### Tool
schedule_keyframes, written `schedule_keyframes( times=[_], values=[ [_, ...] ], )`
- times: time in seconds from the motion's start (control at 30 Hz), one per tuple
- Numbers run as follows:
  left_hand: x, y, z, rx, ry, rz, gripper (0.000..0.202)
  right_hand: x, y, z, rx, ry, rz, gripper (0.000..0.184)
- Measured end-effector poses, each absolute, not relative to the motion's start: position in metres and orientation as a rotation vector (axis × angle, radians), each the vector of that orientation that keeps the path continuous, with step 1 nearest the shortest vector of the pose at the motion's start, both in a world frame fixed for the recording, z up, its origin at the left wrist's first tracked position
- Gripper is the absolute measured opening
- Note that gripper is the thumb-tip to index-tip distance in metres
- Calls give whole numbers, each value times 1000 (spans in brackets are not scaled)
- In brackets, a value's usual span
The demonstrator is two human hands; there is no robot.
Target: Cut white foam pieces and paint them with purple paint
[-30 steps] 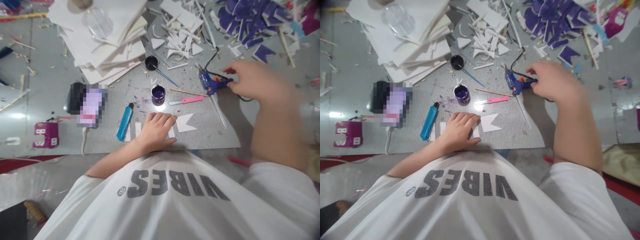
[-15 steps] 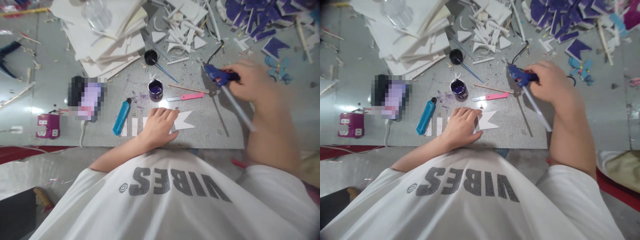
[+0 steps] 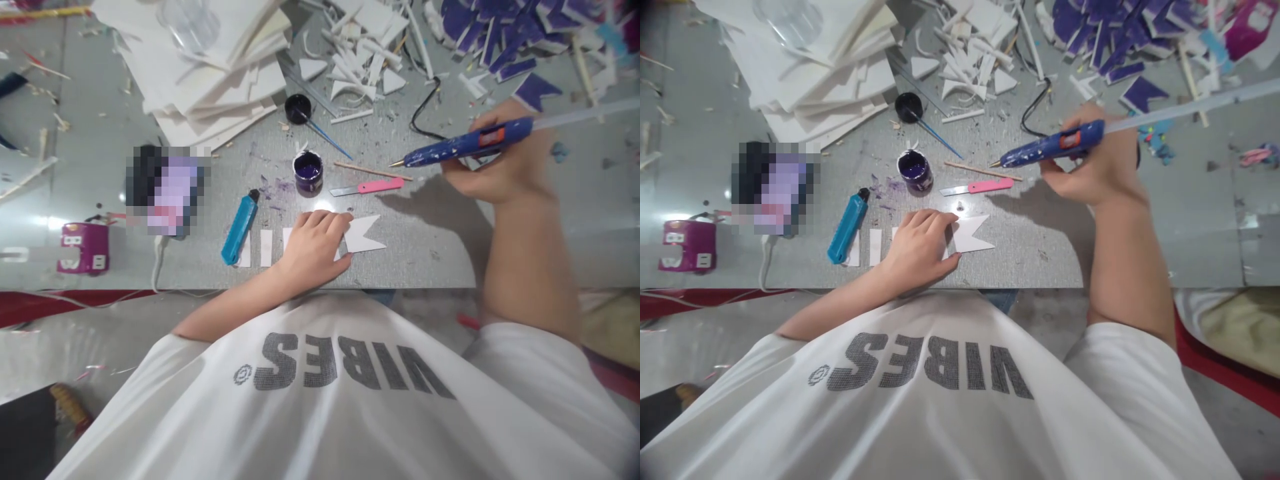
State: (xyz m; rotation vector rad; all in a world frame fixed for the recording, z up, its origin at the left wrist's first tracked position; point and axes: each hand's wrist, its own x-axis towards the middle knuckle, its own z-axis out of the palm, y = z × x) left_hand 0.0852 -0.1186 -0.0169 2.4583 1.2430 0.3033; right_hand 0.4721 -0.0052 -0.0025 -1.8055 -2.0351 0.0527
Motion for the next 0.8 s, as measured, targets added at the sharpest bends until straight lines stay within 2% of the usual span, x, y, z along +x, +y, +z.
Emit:
schedule_keyframes(
  times=[0.07,0.17,0.27,0.33,0.53,0.8],
  values=[
    [85,-119,-17,2454,1240,314,59,461,-6,5,-1884,-2139,93,45],
    [84,-118,-17,2448,1234,323,59,448,-10,8,-1886,-2252,108,63],
    [83,-118,-16,2439,1227,323,59,437,-18,3,-1762,-2365,127,67],
    [82,-118,-16,2431,1229,326,59,430,-23,-1,-1703,-2439,168,59],
    [81,-118,-16,2428,1225,345,59,418,-27,-4,-1605,-2513,335,16],
    [81,-119,-16,2420,1215,333,62,406,-33,9,-1609,-2442,565,29]
  ],
)
